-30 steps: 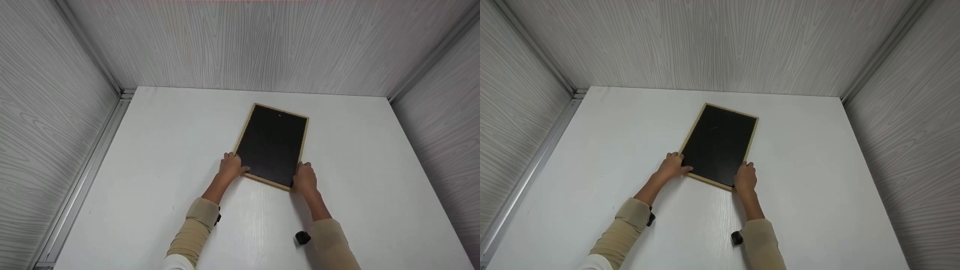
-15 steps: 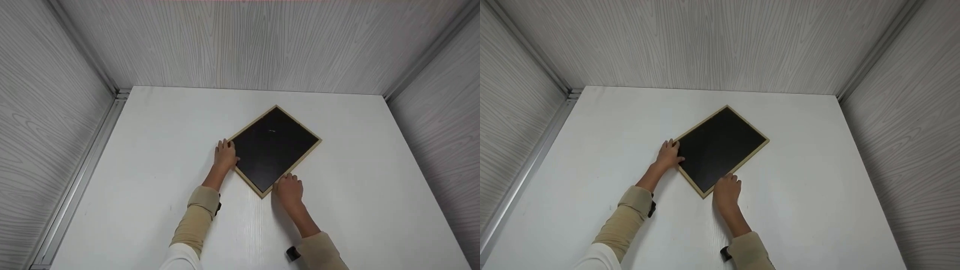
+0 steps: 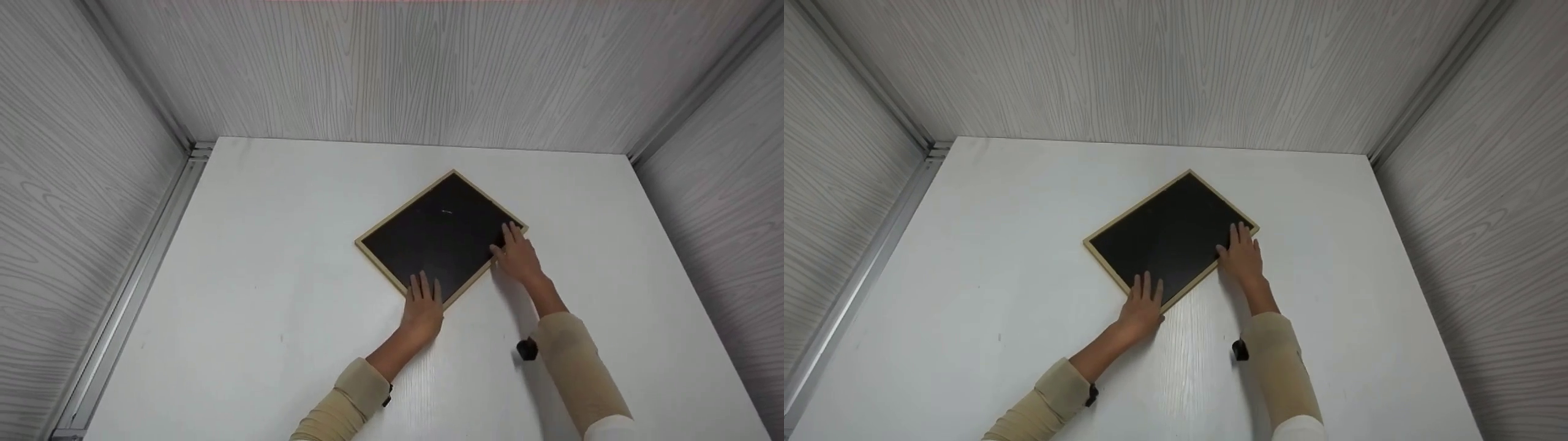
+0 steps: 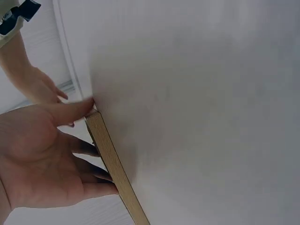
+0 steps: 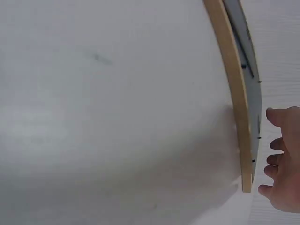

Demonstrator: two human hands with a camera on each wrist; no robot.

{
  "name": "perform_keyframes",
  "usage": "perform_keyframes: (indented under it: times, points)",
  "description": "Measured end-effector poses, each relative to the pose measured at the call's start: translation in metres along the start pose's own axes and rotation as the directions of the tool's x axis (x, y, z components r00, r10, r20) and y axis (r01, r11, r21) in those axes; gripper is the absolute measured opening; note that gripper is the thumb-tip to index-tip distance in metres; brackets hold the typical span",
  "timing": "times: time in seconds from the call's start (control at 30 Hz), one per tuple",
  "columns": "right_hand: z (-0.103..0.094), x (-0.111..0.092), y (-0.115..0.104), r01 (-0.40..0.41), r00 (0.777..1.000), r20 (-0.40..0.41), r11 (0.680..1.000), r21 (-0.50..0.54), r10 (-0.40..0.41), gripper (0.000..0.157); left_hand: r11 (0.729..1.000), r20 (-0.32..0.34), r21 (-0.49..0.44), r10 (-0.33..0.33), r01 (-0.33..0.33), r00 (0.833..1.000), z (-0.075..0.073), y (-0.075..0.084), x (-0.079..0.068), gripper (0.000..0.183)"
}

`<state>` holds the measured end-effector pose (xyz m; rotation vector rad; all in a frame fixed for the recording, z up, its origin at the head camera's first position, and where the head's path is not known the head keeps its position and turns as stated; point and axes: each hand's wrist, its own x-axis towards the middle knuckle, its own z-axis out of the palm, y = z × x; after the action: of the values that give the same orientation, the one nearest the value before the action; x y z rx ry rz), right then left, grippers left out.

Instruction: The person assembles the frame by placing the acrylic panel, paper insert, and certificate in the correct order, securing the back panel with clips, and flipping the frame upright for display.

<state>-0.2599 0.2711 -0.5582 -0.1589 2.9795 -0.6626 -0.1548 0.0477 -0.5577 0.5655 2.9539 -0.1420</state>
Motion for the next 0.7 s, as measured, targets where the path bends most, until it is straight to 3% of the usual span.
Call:
perform_keyframes:
  times: [0.1,0.23,0.47,0.7]
  points:
    - [0.004,0.001,0.008,0.014,0.999,0.032,0.999,-0.051,-0.012,0.061,1.000,0.021,0.005,-0.005,0.004,1.000,-0.002,-0.001,0.000,0.060]
    - [0.009,-0.007,0.007,0.026,1.000,0.002,0.996,-0.082,-0.026,0.063,0.998,0.044,-0.067,-0.002,0.005,0.999,-0.005,-0.011,0.001,0.060]
    - [0.017,-0.026,0.000,0.061,0.992,-0.099,0.978,-0.200,-0.082,0.065,0.976,0.125,-0.217,0.050,-0.022,0.991,-0.009,-0.049,0.005,0.061]
    - [0.025,-0.044,-0.011,0.148,0.959,-0.192,0.948,-0.282,-0.207,0.053,0.955,0.157,-0.296,0.054,-0.005,0.986,-0.014,-0.089,0.013,0.060]
